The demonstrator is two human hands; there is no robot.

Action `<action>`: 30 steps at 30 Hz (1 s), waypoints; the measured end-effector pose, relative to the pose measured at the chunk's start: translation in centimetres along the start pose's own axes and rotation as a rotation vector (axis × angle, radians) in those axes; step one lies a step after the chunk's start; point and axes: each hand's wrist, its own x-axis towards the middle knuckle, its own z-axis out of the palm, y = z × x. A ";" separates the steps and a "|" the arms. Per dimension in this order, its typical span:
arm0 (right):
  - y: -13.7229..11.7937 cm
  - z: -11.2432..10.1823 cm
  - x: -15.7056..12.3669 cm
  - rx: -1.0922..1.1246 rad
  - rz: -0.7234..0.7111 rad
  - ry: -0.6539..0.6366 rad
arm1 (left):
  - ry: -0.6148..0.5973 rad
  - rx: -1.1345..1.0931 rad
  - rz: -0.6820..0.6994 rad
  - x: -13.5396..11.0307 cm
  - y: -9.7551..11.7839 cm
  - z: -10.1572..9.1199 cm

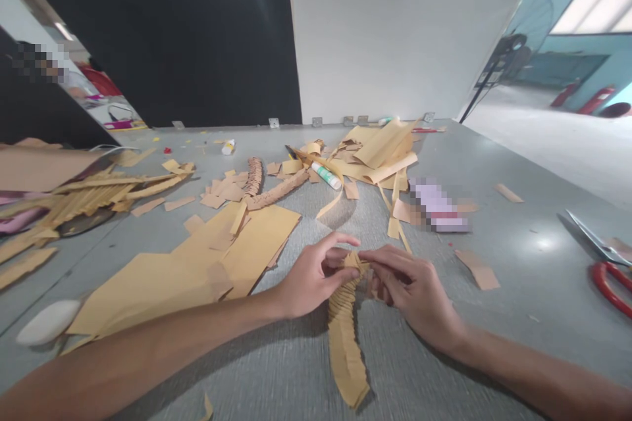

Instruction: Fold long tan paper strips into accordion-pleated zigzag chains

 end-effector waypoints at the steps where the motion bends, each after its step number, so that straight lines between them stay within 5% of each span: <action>1: 0.0 0.0 0.0 -0.028 -0.004 0.011 | 0.000 -0.001 -0.002 0.0 0.0 0.0; 9: 0.2 0.0 0.0 -0.002 0.112 0.108 | 0.017 0.062 -0.004 0.0 -0.3 0.0; 30: -0.6 0.1 -0.4 -0.233 -0.101 0.126 | 0.011 0.011 -0.014 -0.1 -0.2 -0.1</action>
